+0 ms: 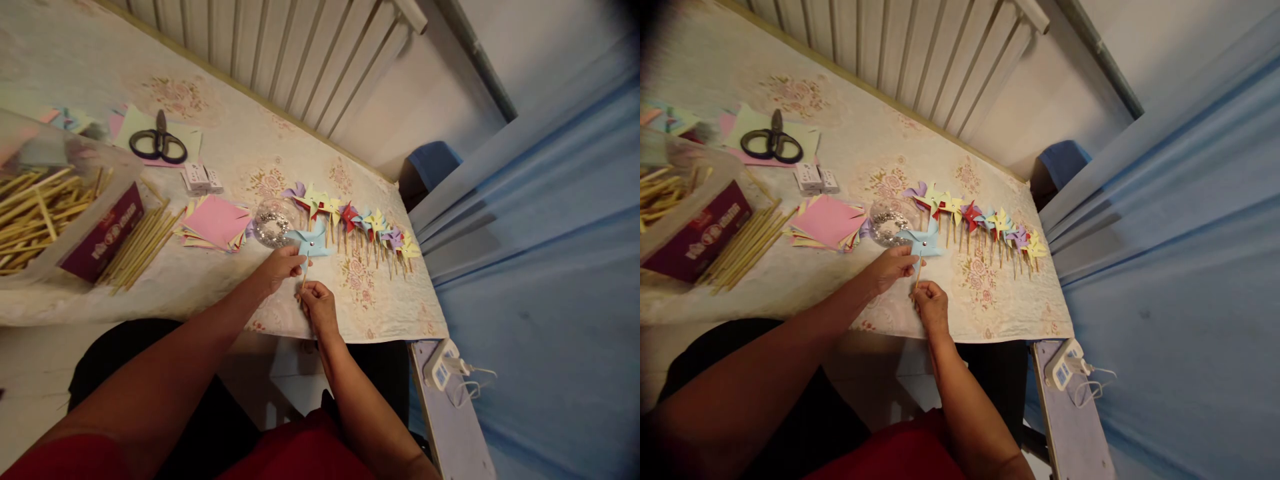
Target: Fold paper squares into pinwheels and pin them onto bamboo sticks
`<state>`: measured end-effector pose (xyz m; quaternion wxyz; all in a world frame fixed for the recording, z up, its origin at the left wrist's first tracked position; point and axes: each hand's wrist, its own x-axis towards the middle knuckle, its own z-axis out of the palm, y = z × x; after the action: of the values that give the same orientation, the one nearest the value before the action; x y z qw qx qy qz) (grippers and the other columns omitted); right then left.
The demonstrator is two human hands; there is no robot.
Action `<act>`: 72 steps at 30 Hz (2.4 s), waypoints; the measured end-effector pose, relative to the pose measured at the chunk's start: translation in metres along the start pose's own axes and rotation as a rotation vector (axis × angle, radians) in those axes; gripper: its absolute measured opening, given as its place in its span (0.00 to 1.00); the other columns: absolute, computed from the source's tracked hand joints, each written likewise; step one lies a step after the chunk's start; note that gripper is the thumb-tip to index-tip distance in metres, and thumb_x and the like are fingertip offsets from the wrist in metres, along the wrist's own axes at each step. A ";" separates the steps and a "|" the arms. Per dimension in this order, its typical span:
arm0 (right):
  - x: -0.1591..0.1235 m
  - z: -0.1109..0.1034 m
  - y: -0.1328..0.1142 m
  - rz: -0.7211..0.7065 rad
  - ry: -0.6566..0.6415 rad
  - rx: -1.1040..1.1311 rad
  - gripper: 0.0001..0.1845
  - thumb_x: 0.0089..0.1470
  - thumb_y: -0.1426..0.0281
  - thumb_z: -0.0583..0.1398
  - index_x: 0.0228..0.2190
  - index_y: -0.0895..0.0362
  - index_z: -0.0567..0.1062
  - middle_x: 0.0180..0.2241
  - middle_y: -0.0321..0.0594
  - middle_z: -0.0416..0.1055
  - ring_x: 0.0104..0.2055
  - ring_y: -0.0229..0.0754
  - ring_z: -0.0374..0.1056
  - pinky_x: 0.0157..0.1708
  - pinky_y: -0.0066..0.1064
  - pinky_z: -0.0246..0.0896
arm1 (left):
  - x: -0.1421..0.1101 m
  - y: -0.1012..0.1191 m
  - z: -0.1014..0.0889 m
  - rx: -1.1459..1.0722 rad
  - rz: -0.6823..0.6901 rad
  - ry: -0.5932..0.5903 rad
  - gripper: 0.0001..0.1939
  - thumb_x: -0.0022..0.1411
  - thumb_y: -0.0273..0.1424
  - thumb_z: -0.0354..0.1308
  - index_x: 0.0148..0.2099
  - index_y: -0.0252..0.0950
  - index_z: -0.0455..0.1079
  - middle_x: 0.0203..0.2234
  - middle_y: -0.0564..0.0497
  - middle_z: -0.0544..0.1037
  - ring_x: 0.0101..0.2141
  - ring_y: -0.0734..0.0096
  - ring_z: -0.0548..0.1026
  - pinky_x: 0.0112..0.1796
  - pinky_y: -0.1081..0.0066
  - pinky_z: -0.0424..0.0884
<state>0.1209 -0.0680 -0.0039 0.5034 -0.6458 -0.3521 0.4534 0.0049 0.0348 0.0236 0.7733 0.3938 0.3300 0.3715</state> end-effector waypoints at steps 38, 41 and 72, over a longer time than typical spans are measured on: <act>0.029 0.004 -0.046 -0.003 0.115 0.279 0.14 0.39 0.62 0.69 0.25 0.57 0.73 0.21 0.31 0.70 0.17 0.28 0.52 0.17 0.24 0.44 | 0.006 -0.007 -0.001 0.043 0.024 -0.045 0.14 0.40 0.33 0.66 0.31 0.33 0.69 0.21 0.58 0.69 0.19 0.83 0.59 0.22 0.77 0.53; 0.034 0.009 -0.050 0.039 0.124 0.331 0.15 0.38 0.65 0.70 0.24 0.57 0.71 0.19 0.31 0.70 0.17 0.29 0.54 0.17 0.23 0.46 | 0.005 -0.006 -0.001 0.071 0.032 -0.053 0.14 0.40 0.33 0.65 0.31 0.33 0.69 0.22 0.57 0.70 0.20 0.82 0.60 0.23 0.76 0.54; 0.048 0.005 -0.052 0.093 0.177 0.394 0.12 0.42 0.67 0.66 0.19 0.57 0.68 0.14 0.29 0.62 0.17 0.30 0.56 0.17 0.23 0.52 | -0.006 -0.015 0.013 0.077 0.062 -0.108 0.17 0.41 0.26 0.64 0.36 0.33 0.68 0.27 0.53 0.76 0.27 0.74 0.71 0.30 0.74 0.63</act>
<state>0.1323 -0.0102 0.0349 0.6273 -0.5876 -0.1808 0.4780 0.0174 0.0186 0.0184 0.7626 0.4526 0.2894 0.3603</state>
